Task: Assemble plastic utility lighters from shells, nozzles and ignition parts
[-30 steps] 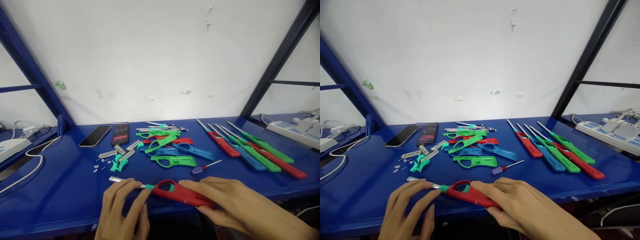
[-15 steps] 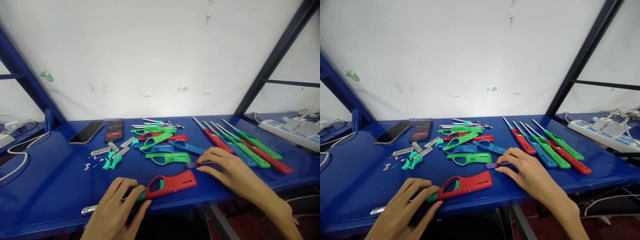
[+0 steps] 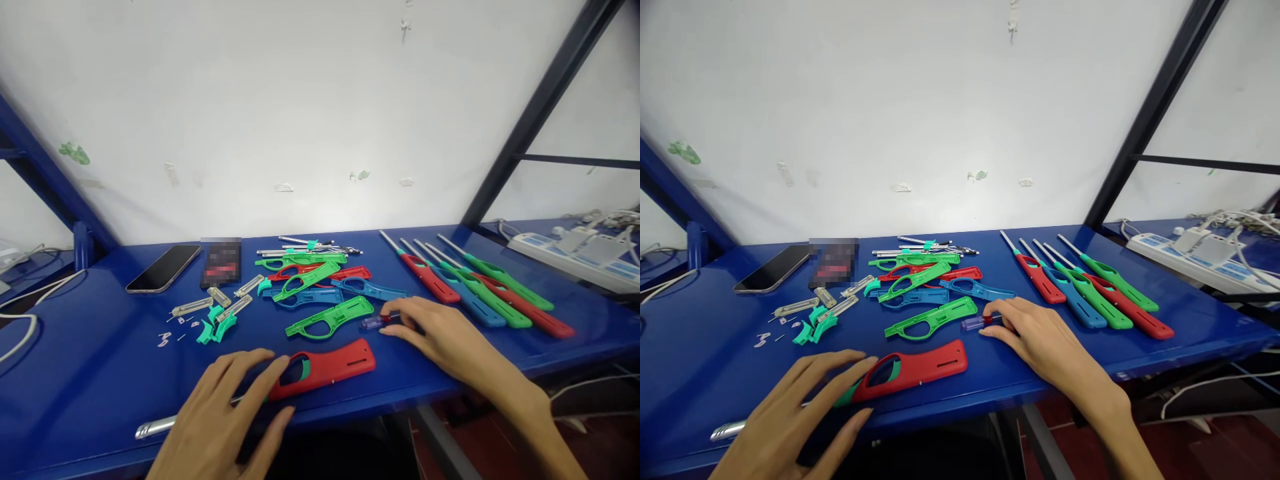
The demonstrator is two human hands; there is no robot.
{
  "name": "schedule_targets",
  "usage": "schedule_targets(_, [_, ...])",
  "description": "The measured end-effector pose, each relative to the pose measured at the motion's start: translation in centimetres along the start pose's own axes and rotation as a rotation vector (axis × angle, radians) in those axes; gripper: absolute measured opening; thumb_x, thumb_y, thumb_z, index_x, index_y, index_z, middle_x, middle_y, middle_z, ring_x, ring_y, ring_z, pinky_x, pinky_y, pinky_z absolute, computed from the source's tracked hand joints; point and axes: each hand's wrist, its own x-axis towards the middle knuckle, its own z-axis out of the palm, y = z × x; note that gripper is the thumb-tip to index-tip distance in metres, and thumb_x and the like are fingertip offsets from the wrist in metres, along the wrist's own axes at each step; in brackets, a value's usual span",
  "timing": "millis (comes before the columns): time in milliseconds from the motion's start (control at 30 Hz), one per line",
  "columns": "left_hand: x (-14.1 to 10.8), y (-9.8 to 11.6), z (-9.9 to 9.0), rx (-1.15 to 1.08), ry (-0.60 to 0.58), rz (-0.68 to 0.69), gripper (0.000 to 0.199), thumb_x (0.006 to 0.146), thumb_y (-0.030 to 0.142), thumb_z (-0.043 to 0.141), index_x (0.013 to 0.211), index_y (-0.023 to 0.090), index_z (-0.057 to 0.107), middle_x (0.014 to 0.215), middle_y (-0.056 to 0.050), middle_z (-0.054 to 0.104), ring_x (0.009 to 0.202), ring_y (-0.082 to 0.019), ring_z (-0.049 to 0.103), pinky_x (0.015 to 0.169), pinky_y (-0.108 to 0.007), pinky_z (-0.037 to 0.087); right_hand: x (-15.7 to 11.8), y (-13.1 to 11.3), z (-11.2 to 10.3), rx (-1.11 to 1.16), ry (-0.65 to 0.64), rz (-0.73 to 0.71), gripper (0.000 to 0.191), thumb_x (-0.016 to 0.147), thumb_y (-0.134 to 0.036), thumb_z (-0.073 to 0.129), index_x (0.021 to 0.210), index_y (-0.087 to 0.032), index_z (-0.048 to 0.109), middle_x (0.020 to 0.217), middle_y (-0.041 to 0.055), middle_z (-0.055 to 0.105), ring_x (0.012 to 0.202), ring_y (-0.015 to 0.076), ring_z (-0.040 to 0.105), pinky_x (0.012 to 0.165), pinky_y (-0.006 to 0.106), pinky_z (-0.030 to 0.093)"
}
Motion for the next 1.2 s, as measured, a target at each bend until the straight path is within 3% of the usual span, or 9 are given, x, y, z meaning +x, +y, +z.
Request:
schedule_targets(100, [0.2, 0.9, 0.7, 0.051, -0.072, 0.124, 0.042, 0.112, 0.031, 0.045, 0.15, 0.026, 0.062, 0.138, -0.008, 0.075, 0.116, -0.026, 0.073, 0.092, -0.038, 0.063, 0.1, -0.4, -0.7, 0.003, 0.034, -0.04, 0.031, 0.113, -0.048, 0.052, 0.105, -0.029, 0.075, 0.107, 0.0042, 0.077, 0.096, 0.0232, 0.078, 0.084, 0.033, 0.061])
schedule_targets(233, [0.1, 1.0, 0.8, 0.04, -0.101, 0.154, 0.048, 0.107, 0.016, 0.044, 0.15, 0.027, 0.063, 0.139, -0.007, 0.075, 0.118, -0.024, 0.072, 0.094, -0.037, 0.061, -0.9, -1.8, -2.4, 0.232, 0.252, -0.051, 0.019, 0.109, -0.045, 0.063, 0.105, -0.029, 0.071, 0.105, 0.0046, 0.078, 0.092, 0.023, 0.077, 0.081, 0.033, 0.062])
schedule_targets(300, [-0.1, 0.8, 0.5, 0.021, -0.114, 0.15, 0.052, 0.104, 0.01, 0.045, 0.15, 0.026, 0.063, 0.139, -0.006, 0.076, 0.12, -0.023, 0.072, 0.095, -0.036, 0.061, -1.4, -3.1, -2.8, 0.456, 0.388, -0.029, 0.018, 0.109, -0.038, 0.065, 0.125, -0.031, 0.068, 0.087, 0.0006, 0.077, 0.075, 0.0196, 0.074, 0.067, 0.029, 0.06])
schedule_targets(400, [-0.2, 0.4, 0.1, 0.017, -0.117, 0.163, 0.055, 0.1, 0.007, 0.047, 0.149, 0.025, 0.064, 0.138, -0.005, 0.076, 0.119, -0.023, 0.072, 0.093, -0.036, 0.061, -1.5, -5.4, -2.3, 0.729, 0.495, -0.014, 0.058, 0.112, -0.031, 0.061, 0.166, -0.037, 0.041, 0.076, -0.0043, 0.071, 0.062, 0.0163, 0.066, 0.058, 0.027, 0.058])
schedule_targets(467, [-0.1, 0.3, 0.1, 0.01, -0.103, 0.168, 0.054, 0.1, 0.008, 0.047, 0.148, 0.024, 0.065, 0.137, -0.005, 0.077, 0.117, -0.023, 0.072, 0.091, -0.035, 0.061, -1.0, -6.5, -1.5, 0.796, 0.497, -0.028, 0.064, 0.112, -0.028, 0.06, 0.171, -0.038, 0.035, 0.08, -0.0035, 0.071, 0.068, 0.0165, 0.068, 0.067, 0.03, 0.061])
schedule_targets(533, [-0.1, 0.2, 0.2, -0.006, -0.107, 0.166, 0.054, 0.1, 0.008, 0.048, 0.149, 0.025, 0.064, 0.138, -0.004, 0.076, 0.118, -0.023, 0.071, 0.092, -0.036, 0.06, -0.5, -7.2, -0.6, 0.817, 0.504, -0.045, 0.06, 0.111, -0.023, 0.061, 0.167, -0.039, 0.043, 0.082, -0.0032, 0.07, 0.074, 0.0169, 0.071, 0.073, 0.032, 0.063])
schedule_targets(633, [-0.1, 0.2, 0.5, -0.028, -0.123, 0.154, 0.056, 0.101, 0.009, 0.049, 0.154, 0.027, 0.06, 0.144, -0.003, 0.073, 0.122, -0.023, 0.069, 0.096, -0.037, 0.057, 0.1, -7.5, 0.5, 0.839, 0.535, -0.073, 0.058, 0.108, -0.017, 0.065, 0.159, -0.041, 0.051, 0.084, -0.0041, 0.07, 0.076, 0.0169, 0.073, 0.077, 0.034, 0.064])
schedule_targets(833, [-0.8, 0.1, 0.8, -0.019, -0.137, 0.162, 0.059, 0.102, 0.011, 0.048, 0.158, 0.026, 0.056, 0.15, -0.003, 0.069, 0.127, -0.024, 0.066, 0.101, -0.038, 0.053, 0.7, -7.3, 2.1, 0.93, 0.484, -0.114, 0.056, 0.109, -0.014, 0.062, 0.156, -0.042, 0.045, 0.091, -0.0031, 0.076, 0.085, 0.0201, 0.078, 0.08, 0.04, 0.067])
schedule_targets(1200, [-1.3, -0.1, 1.1, 0.003, -0.186, 0.156, 0.067, 0.099, 0.008, 0.047, 0.162, 0.029, 0.052, 0.154, -0.003, 0.067, 0.131, -0.025, 0.065, 0.104, -0.039, 0.055, 0.0, -7.1, 1.6, 1.009, 0.459, -0.071, 0.05, 0.11, -0.012, 0.059, 0.149, -0.042, 0.046, 0.1, -0.003, 0.073, 0.093, 0.0146, 0.078, 0.086, 0.032, 0.064])
